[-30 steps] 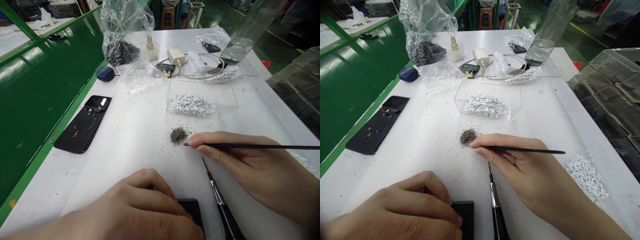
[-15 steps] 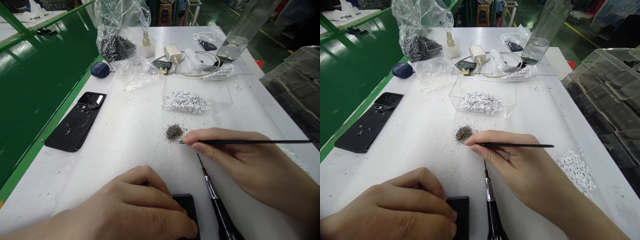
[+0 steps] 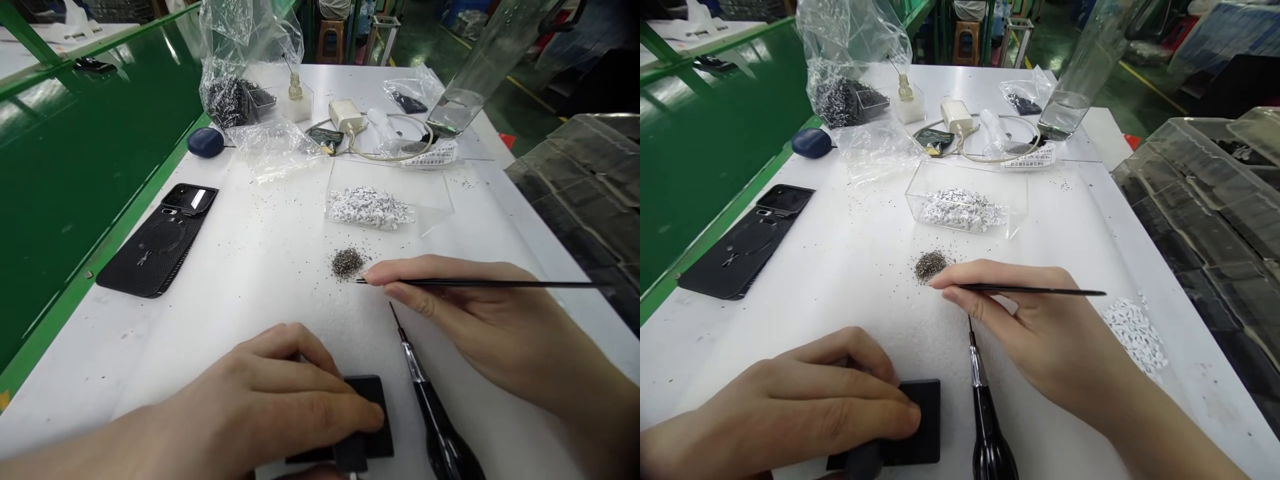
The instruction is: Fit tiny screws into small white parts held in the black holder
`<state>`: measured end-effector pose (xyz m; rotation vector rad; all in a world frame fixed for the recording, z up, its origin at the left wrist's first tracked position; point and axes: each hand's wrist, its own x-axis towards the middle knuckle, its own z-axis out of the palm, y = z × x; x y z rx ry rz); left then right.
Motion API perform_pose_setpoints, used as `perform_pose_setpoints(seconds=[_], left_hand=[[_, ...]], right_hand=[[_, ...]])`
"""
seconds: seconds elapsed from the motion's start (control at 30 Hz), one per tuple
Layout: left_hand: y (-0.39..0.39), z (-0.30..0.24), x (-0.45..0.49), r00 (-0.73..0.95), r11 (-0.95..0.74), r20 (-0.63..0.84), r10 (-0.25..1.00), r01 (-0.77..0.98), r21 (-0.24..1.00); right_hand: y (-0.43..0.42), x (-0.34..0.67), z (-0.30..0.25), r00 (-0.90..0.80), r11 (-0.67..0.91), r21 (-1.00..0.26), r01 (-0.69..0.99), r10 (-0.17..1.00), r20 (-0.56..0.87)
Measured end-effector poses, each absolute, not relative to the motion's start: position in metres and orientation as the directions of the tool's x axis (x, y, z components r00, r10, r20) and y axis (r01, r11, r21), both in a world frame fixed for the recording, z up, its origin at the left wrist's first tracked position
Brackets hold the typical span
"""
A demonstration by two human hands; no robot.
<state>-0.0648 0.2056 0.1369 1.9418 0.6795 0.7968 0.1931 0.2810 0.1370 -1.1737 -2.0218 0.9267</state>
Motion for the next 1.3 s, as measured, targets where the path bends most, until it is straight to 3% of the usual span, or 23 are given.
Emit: perform_pose_setpoints(seconds=[0.2,0.43,0.7,1.13,1.3], left_hand=[[0.203,0.152,-0.063,0.586,-0.474,0.247,0.771,0.27,0.838],[0.199,0.149,-0.059,0.554,-0.518,0.306,0.774,0.275,0.81],[0.199,0.147,-0.059,0.563,-0.532,0.318,0.763,0.268,0.803],[0.2,0.145,-0.061,0.571,-0.524,0.317,0.757,0.24,0.817],[0.2,0.148,-0.061,0.574,-0.477,0.26,0.776,0.264,0.838]], right_hand=[[0.268,0.2,0.153,-0.398,0.422,-0.843,0.333,0.874,0.28],[0.247,0.195,0.17,-0.598,0.383,-0.924,0.001,0.741,0.307],[0.25,0.189,0.168,-0.744,0.448,-0.894,-0.006,0.596,0.303],[0.25,0.195,0.163,-0.787,0.437,-0.899,0.022,0.563,0.254],[0.252,0.196,0.157,-0.777,0.407,-0.913,-0.038,0.562,0.283]])
